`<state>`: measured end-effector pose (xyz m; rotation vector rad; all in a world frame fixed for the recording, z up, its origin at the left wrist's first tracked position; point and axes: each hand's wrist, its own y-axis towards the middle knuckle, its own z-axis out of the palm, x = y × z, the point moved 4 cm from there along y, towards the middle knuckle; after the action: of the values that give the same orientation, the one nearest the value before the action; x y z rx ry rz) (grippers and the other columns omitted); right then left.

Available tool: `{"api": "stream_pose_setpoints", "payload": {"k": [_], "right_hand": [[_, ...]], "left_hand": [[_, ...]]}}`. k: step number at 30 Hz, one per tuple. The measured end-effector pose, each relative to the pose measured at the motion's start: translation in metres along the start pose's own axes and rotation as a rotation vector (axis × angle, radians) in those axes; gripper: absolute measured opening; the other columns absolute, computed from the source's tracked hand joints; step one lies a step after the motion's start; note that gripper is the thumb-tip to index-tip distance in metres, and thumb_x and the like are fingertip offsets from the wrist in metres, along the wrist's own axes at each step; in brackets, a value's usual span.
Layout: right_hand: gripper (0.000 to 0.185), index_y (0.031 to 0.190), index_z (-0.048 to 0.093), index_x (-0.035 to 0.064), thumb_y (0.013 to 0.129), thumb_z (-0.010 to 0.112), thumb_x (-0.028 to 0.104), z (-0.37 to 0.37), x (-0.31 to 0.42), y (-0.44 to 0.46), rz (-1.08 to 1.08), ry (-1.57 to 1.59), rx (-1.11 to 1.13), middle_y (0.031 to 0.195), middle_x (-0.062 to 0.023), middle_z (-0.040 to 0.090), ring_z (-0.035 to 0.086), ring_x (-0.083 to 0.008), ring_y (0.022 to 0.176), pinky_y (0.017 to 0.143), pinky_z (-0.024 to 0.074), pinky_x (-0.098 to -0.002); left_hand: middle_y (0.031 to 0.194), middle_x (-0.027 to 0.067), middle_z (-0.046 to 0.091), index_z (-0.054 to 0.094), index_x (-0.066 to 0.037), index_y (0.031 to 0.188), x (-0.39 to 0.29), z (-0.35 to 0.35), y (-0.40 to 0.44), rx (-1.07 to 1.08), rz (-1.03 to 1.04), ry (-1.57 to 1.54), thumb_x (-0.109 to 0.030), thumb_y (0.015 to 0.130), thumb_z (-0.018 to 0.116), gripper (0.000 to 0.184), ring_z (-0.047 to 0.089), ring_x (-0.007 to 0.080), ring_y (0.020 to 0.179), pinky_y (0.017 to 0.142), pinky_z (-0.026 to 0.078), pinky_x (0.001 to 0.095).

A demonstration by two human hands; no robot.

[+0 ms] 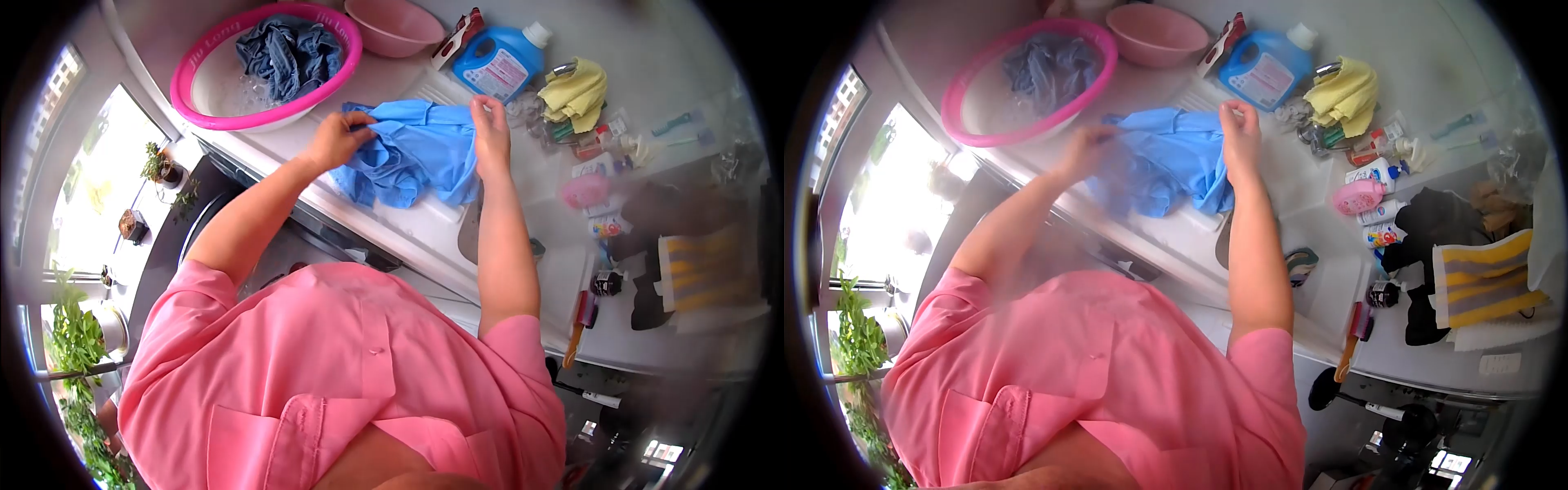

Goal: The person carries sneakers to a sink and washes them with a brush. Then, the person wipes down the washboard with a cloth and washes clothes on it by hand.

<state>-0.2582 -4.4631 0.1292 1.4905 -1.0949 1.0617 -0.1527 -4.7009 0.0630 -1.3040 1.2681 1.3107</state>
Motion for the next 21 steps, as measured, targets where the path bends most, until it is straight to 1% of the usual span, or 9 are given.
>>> {"api": "stream_pose_setpoints", "payload": {"k": [3,9,11,12,14,15,18,19,21], "right_hand": [[0.060,0.123,0.050,0.0045,0.080,0.071,0.041,0.004,0.014,-0.013,-0.162,-0.172,0.361,0.113,-0.0084,0.057,0.052,-0.0168,0.101,0.087,0.0409,-0.0285],[0.071,0.127,0.047,0.0045,0.069,0.078,0.029,0.049,0.032,-0.079,-0.623,-0.837,0.173,0.124,-0.0146,0.052,0.048,-0.0273,0.117,0.096,0.0388,-0.0355],[0.057,0.128,0.047,0.0028,0.075,0.067,0.011,0.049,0.007,-0.066,-0.380,-0.503,0.118,0.123,-0.0145,0.054,0.048,-0.0264,0.118,0.099,0.0373,-0.0343],[0.057,0.128,0.047,0.0028,0.075,0.067,0.011,0.045,0.005,-0.061,-0.384,-0.503,0.116,0.123,-0.0145,0.054,0.048,-0.0264,0.118,0.099,0.0373,-0.0343],[0.050,0.126,0.050,0.0013,0.076,0.049,-0.002,0.035,0.006,-0.046,-0.308,-0.108,0.184,0.124,-0.0147,0.055,0.050,-0.0244,0.117,0.100,0.0364,-0.0324],[0.048,0.120,0.055,0.0001,0.074,0.041,-0.006,0.033,0.014,-0.042,-0.388,-0.045,0.130,0.121,-0.0144,0.058,0.053,-0.0225,0.114,0.100,0.0367,-0.0312],[0.044,0.113,0.060,0.0000,0.073,0.041,-0.006,0.038,0.029,-0.039,-0.240,0.148,0.149,0.117,-0.0136,0.060,0.054,-0.0216,0.112,0.100,0.0368,-0.0312],[0.037,0.102,0.064,-0.0002,0.072,0.042,-0.004,0.046,0.027,-0.040,-0.419,0.020,0.153,0.107,-0.0130,0.064,0.059,-0.0227,0.103,0.096,0.0403,-0.0318],[0.017,0.087,0.066,0.0046,0.076,0.053,0.009,0.078,0.043,-0.072,-0.622,-0.310,0.249,0.092,-0.0150,0.064,0.060,-0.0322,0.088,0.080,0.0470,-0.0372]], "left_hand": [[0.075,0.0013,0.062,0.066,0.002,0.095,-0.037,-0.012,-0.010,-0.053,0.005,-0.006,-0.020,0.088,0.061,0.024,0.053,0.0066,0.069,0.064,0.045,0.0226],[0.083,0.0002,0.062,0.063,-0.001,0.097,-0.085,-0.015,0.002,0.055,0.053,-0.022,-0.028,0.092,0.056,0.028,0.055,0.0065,0.076,0.067,0.045,0.0220],[0.086,0.0024,0.061,0.061,0.001,0.097,-0.095,-0.010,0.011,0.027,0.181,0.035,-0.031,0.093,0.054,0.034,0.055,0.0097,0.079,0.072,0.046,0.0253],[0.086,0.0024,0.061,0.061,0.001,0.097,-0.092,-0.008,0.014,0.027,0.184,0.036,-0.031,0.093,0.054,0.034,0.055,0.0097,0.079,0.072,0.046,0.0253],[0.089,0.0070,0.062,0.060,0.004,0.100,-0.092,-0.009,0.020,-0.128,0.154,0.187,-0.033,0.093,0.053,0.038,0.056,0.0146,0.084,0.077,0.045,0.0295],[0.078,0.0067,0.060,0.061,0.005,0.097,-0.082,-0.002,0.024,-0.249,0.224,0.095,-0.029,0.095,0.052,0.035,0.054,0.0127,0.076,0.072,0.045,0.0291],[0.083,0.0095,0.063,0.063,0.004,0.099,-0.043,0.014,0.050,-0.314,0.010,0.017,-0.029,0.093,0.054,0.034,0.056,0.0153,0.077,0.074,0.046,0.0311],[0.084,0.0103,0.065,0.064,0.003,0.099,-0.001,0.019,0.080,-0.274,-0.126,-0.159,-0.030,0.091,0.056,0.035,0.057,0.0173,0.075,0.072,0.046,0.0323],[0.084,0.0108,0.065,0.064,0.003,0.098,0.060,0.037,0.131,-0.225,-0.059,0.107,-0.034,0.090,0.057,0.038,0.058,0.0193,0.073,0.069,0.047,0.0343]]}}
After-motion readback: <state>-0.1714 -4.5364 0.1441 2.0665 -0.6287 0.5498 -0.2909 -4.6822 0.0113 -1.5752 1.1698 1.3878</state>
